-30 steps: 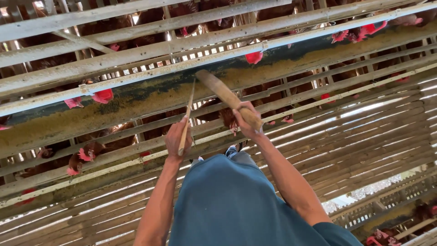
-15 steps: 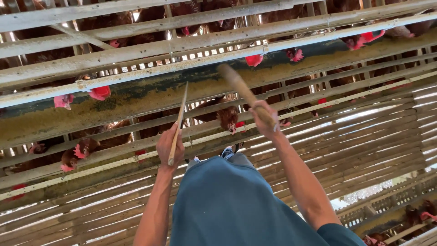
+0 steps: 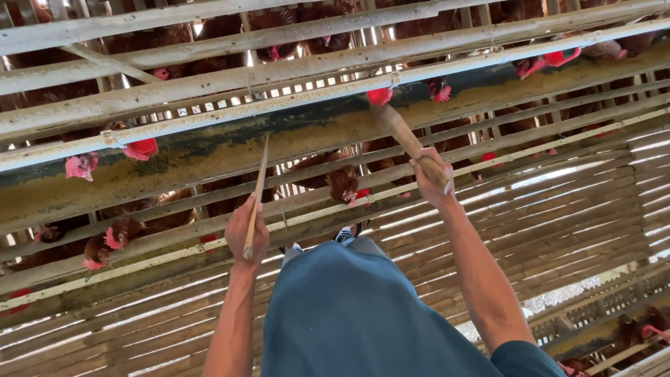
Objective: Cleaning a long feeding trough in a chicken coop using wooden scrapers to remove old feed and debris.
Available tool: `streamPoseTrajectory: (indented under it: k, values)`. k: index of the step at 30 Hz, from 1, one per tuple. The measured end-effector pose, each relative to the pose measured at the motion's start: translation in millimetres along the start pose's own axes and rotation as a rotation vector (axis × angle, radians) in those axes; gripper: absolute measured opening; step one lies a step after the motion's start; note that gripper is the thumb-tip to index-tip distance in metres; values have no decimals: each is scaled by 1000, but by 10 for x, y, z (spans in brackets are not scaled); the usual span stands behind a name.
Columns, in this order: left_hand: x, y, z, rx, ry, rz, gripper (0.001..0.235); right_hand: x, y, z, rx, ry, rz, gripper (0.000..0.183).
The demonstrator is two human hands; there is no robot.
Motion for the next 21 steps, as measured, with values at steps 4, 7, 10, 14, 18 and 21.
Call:
streamPoseTrajectory:
  k: [4, 7, 10, 14, 18, 21]
  values:
    - [-9, 6, -27, 30, -11, -2, 31, 8, -245, -374, -38, -39, -60, 12]
    - [-21, -29, -150, -10, -10, -28, 30, 45, -458, -617, -100, -191, -1, 17]
    - [-90, 37, -104, -2, -53, -18, 29, 18, -319, -666, -194, -194, 18, 23]
    - [-98, -21, 128, -40, -24, 2, 30, -23, -333, -249, -159, -30, -8, 20]
    - [-17, -187, 296, -97, 33, 39, 29, 104, -12, -135, 61, 65, 110, 17]
    - [44, -325, 382, -116, 57, 45, 29, 270, -122, -354, 55, 79, 12, 17]
Point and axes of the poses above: each hand's wrist, its own x-axis away from the middle knuckle, its own z-axis out of the back of the hand, y = z × x, the point moved 1 cm from there along -x, towards the middle knuckle, and after that the axes turned 5 degrees about z, right-handed, at the moved point
